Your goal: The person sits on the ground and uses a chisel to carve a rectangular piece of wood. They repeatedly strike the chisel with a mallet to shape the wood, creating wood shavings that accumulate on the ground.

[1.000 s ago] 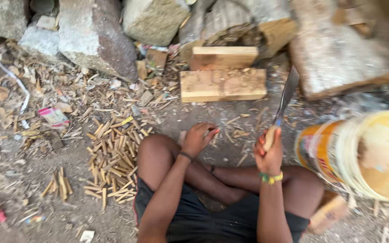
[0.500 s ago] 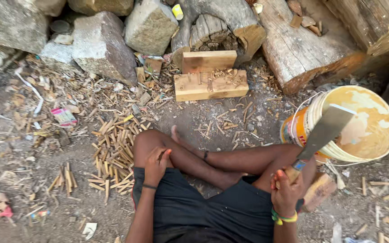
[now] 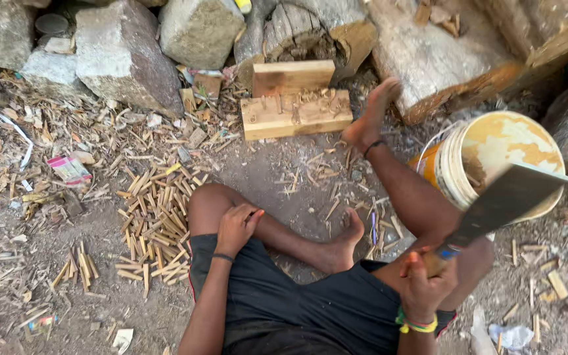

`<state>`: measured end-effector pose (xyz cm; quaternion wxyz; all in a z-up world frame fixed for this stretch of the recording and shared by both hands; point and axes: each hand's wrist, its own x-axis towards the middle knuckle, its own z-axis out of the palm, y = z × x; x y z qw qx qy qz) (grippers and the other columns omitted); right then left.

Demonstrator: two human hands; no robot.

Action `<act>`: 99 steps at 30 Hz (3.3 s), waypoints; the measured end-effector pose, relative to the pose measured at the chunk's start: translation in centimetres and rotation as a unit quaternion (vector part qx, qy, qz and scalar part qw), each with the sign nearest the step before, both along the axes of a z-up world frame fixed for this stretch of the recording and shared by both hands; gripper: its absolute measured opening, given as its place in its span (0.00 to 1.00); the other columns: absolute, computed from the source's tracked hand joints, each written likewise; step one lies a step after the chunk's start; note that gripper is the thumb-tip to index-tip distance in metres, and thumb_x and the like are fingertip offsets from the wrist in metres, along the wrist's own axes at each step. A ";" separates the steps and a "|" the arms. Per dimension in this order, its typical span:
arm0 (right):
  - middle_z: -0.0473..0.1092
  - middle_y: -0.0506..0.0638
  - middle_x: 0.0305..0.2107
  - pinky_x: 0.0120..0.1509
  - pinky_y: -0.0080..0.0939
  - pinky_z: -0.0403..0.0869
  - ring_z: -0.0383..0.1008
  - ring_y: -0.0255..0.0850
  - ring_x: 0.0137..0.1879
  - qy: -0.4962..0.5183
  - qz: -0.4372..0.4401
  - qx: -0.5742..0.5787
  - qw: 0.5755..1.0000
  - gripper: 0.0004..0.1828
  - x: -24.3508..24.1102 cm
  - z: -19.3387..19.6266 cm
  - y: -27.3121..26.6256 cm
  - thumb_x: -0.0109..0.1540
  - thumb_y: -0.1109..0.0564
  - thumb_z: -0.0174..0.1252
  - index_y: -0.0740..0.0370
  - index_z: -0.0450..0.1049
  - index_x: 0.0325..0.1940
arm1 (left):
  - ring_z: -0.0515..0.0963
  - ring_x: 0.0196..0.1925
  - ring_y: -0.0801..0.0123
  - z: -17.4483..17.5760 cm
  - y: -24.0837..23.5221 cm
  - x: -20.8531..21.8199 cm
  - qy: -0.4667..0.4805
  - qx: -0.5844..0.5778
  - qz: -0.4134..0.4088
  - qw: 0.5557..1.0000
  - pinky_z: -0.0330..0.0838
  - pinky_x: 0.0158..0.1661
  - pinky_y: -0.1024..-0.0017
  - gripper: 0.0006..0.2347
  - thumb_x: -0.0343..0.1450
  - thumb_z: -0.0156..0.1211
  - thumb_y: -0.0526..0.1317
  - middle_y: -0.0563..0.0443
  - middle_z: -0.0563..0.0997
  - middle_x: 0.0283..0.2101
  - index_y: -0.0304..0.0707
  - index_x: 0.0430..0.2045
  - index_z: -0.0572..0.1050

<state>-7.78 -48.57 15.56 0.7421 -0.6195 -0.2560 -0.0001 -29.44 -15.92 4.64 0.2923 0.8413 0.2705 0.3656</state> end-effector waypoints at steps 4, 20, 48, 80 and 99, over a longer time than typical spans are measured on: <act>0.66 0.50 0.24 0.26 0.32 0.64 0.64 0.34 0.24 0.115 0.019 0.002 0.993 0.08 1.0 -0.9 2.7 0.65 0.65 0.56 0.67 0.67 0.47 | 0.81 0.32 0.51 0.3 0.0 0.4 0.003 0.007 -0.004 1.000 0.73 0.35 0.59 0.07 0.68 0.68 0.41 0.46 0.83 0.31 0.37 0.27 0.81; 0.66 0.47 0.22 0.21 0.33 0.61 0.62 0.33 0.20 0.204 0.046 -0.148 0.967 0.02 2.6 -3.8 9.0 0.64 0.63 0.51 0.63 0.68 0.41 | 0.83 0.37 0.49 1.2 1.9 2.4 0.036 -0.041 -0.065 0.996 0.77 0.38 0.57 0.07 0.67 0.67 0.42 0.43 0.84 0.33 0.36 0.27 0.81; 0.68 0.49 0.24 0.27 0.34 0.67 0.67 0.33 0.25 0.197 0.088 -0.121 0.969 0.05 4.9 -8.1 9.5 0.64 0.63 0.55 0.68 0.68 0.43 | 0.84 0.38 0.52 -1.5 3.3 9.8 0.112 0.018 -0.100 0.988 0.77 0.40 0.59 0.07 0.69 0.66 0.43 0.47 0.84 0.35 0.41 0.30 0.81; 0.65 0.45 0.17 0.19 0.34 0.58 0.60 0.31 0.18 0.226 0.084 -0.336 0.911 0.11 8.8 -14.6 26.8 0.62 0.54 0.62 0.63 0.70 0.37 | 0.72 0.60 0.56 -4.1 23.0 22.0 0.185 0.066 0.030 0.980 0.53 0.66 0.49 0.34 0.60 0.73 0.56 0.47 0.77 0.54 0.42 0.60 0.71; 0.70 0.49 0.20 0.24 0.39 0.66 0.68 0.34 0.21 0.071 0.016 -0.370 0.926 0.13 13.1 -18.9 29.8 0.67 0.50 0.58 0.64 0.72 0.38 | 0.73 0.53 0.52 -5.5 22.6 22.2 0.119 0.072 0.118 0.983 0.60 0.61 0.53 0.15 0.66 0.70 0.49 0.49 0.79 0.45 0.42 0.40 0.82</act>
